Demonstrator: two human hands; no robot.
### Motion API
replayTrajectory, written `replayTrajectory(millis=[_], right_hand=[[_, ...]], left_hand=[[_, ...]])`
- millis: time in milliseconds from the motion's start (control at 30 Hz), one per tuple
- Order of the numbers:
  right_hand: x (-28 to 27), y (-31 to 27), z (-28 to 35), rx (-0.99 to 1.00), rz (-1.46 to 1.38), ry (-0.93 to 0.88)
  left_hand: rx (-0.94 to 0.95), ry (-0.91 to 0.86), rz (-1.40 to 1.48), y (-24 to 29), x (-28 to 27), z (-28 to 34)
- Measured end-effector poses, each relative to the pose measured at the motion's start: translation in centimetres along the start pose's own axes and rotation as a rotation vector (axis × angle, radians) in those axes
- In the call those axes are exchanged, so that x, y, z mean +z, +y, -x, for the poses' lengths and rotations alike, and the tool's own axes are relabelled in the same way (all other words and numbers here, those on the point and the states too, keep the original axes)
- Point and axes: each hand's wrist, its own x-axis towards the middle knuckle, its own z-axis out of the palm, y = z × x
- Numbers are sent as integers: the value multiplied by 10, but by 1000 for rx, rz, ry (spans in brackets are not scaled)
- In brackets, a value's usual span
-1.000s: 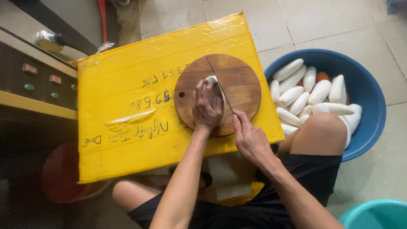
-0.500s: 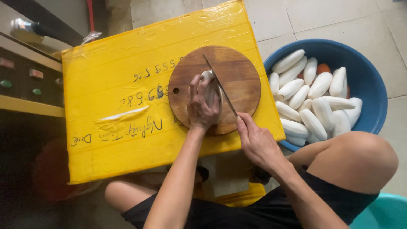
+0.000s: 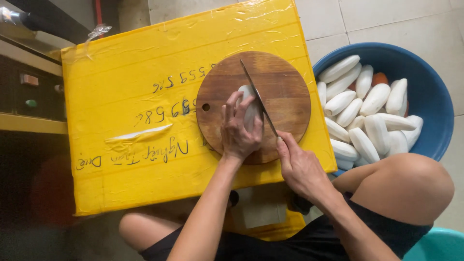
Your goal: Slicing peeled radishes on a wooden cutting board using a knife
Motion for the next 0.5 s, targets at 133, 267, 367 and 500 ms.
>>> replayTrajectory(millis=[133,267,367,500], right_hand=[[9,-2,-26,-87,-18,19],[15,10,-21,-12,-39,40],[11,17,-15,2,-41,68],[1,9,5,29,-36,95]], left_hand=[[-9,28,0,2,-2,-5],[-6,45,-4,4,-1,-1],[12,66,-6,1,-1,-5],[24,68,-4,4,-2,-2]])
